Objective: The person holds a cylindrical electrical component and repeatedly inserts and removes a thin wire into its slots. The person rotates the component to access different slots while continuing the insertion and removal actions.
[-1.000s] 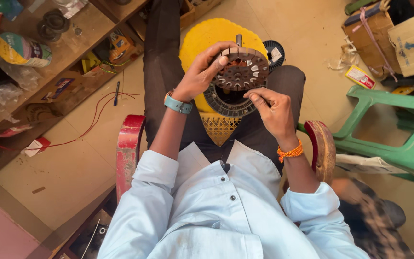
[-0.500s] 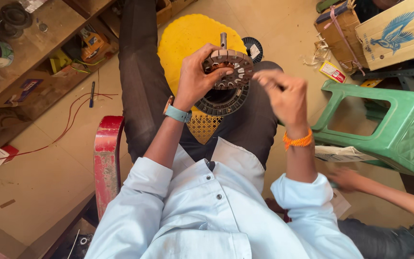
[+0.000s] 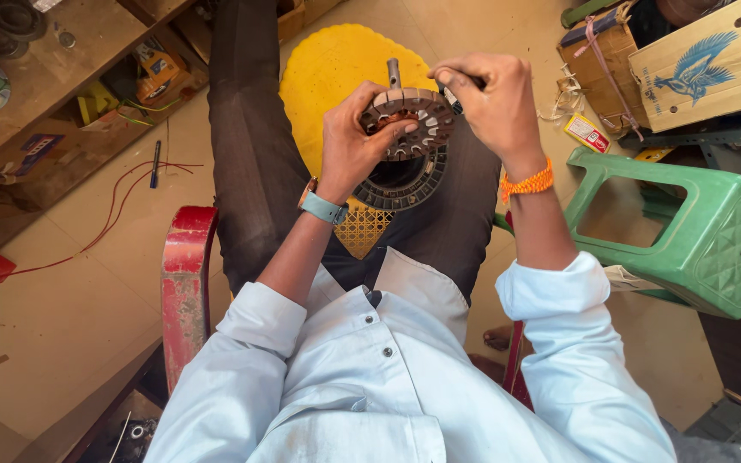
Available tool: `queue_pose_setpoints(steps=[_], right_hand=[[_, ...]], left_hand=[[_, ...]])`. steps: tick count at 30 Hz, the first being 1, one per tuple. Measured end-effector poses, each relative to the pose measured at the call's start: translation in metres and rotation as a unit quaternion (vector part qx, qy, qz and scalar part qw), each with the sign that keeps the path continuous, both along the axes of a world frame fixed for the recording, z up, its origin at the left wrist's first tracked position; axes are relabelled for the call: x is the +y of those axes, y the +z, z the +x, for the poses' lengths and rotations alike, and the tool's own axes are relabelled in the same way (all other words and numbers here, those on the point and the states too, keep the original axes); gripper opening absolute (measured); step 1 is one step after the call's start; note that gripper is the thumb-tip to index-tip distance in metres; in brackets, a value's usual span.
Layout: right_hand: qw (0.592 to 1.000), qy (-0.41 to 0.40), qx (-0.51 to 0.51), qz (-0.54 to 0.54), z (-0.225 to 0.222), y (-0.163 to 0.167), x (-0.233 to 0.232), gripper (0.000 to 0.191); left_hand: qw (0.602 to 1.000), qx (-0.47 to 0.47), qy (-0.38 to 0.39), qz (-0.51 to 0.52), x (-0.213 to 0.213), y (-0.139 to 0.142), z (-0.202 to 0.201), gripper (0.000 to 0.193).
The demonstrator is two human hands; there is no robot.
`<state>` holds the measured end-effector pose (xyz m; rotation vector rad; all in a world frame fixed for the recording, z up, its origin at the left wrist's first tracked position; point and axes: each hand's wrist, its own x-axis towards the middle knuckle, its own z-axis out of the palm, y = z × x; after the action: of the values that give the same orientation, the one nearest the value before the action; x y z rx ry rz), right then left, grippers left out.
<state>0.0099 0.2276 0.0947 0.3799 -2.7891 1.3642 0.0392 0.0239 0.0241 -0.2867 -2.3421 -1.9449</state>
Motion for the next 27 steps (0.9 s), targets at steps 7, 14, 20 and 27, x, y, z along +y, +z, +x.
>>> queue_pose_setpoints(steps=[7,14,20,27], right_hand=[[0.998,0.052,-0.005,0.042,-0.027,-0.010,0.009,0.013],[0.977,0.143,-0.084,0.134,-0.068,-0.045,0.000,0.017],[0.975,0.143,-0.051,0.162,-0.088,-0.056,-0.013,0.020],[0.994,0.060,0.053,0.076,-0.070,-0.025,-0.018,0.018]], left_hand=[[1.000,-0.008,0.010,0.011,0.002,0.002,0.001,0.034],[0.978,-0.111,-0.096,0.148,-0.009,-0.001,-0.003,0.056],[0.910,-0.270,-0.151,0.275,-0.020,0.008,-0.016,0.101],[0.859,-0.295,-0.241,0.342,-0.031,0.002,-0.028,0.091]])
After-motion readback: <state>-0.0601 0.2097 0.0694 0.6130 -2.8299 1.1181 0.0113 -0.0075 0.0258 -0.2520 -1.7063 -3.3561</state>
